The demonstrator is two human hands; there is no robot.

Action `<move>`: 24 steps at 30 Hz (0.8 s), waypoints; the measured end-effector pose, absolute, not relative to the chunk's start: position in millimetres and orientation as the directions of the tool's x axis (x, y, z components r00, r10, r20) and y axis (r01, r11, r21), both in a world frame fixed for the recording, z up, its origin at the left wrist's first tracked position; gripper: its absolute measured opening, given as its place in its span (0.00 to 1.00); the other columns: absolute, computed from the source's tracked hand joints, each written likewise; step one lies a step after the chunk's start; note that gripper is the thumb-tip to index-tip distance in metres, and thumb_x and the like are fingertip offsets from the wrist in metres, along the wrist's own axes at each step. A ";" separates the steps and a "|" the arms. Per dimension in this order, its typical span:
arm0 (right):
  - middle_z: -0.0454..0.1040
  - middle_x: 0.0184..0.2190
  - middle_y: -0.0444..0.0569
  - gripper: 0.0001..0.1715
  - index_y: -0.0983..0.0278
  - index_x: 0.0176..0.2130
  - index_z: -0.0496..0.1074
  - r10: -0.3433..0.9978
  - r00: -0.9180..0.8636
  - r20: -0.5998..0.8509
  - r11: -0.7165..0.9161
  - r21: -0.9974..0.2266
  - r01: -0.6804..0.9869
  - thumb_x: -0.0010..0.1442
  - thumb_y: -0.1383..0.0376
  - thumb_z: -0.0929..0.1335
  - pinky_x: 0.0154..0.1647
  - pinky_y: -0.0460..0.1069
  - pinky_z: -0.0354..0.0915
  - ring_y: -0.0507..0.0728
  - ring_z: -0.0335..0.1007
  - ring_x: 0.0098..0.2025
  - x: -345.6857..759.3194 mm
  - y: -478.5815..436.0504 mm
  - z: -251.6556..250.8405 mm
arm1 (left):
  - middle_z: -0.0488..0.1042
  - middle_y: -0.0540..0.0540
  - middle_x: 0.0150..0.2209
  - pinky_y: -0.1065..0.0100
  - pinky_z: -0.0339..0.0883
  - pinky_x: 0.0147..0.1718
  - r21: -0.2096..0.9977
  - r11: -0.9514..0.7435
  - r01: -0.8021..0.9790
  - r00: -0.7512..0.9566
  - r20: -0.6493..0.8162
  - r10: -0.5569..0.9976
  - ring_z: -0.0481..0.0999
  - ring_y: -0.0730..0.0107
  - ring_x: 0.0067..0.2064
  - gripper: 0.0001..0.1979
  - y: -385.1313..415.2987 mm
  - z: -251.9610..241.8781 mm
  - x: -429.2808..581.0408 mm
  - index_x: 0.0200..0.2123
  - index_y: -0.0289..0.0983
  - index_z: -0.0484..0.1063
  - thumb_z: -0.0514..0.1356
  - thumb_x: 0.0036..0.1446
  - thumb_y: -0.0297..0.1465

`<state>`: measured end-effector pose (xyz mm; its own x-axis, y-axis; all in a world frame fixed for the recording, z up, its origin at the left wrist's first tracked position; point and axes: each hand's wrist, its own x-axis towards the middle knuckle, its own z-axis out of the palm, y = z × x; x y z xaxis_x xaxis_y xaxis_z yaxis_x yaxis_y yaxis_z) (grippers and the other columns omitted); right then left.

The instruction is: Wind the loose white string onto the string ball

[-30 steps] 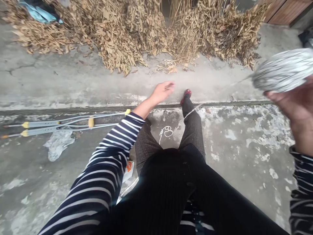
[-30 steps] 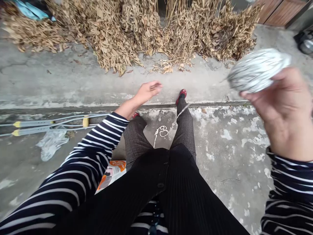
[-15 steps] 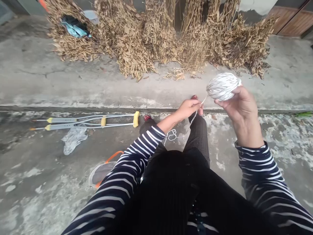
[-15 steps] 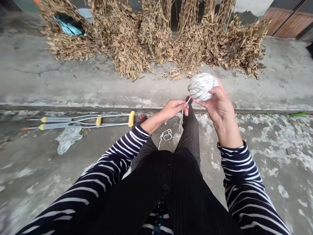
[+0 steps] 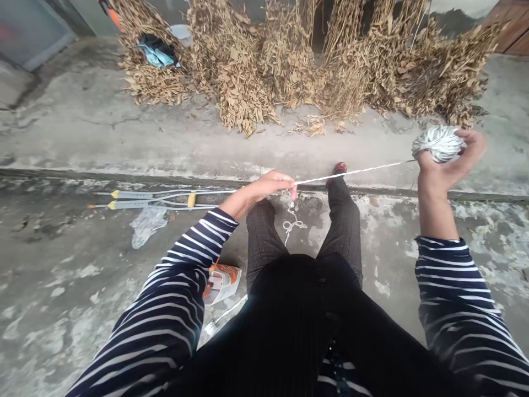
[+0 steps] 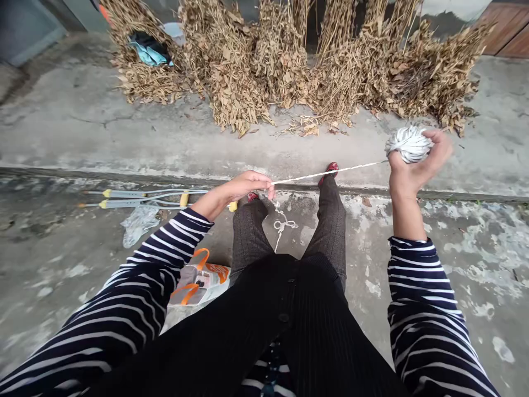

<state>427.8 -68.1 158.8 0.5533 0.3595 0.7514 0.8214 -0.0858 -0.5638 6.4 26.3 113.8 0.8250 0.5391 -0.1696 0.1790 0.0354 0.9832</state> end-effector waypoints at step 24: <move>0.77 0.49 0.48 0.26 0.55 0.46 0.71 0.988 0.083 0.128 0.130 -0.991 -0.019 0.49 0.58 0.78 0.42 0.58 0.83 0.65 0.75 0.55 251.6 -68.7 245.3 | 0.83 0.38 0.56 0.58 0.68 0.63 0.975 -0.062 -0.213 0.556 0.172 0.813 0.78 0.51 0.62 0.24 23.2 123.9 120.9 0.54 0.32 0.79 0.72 0.54 0.30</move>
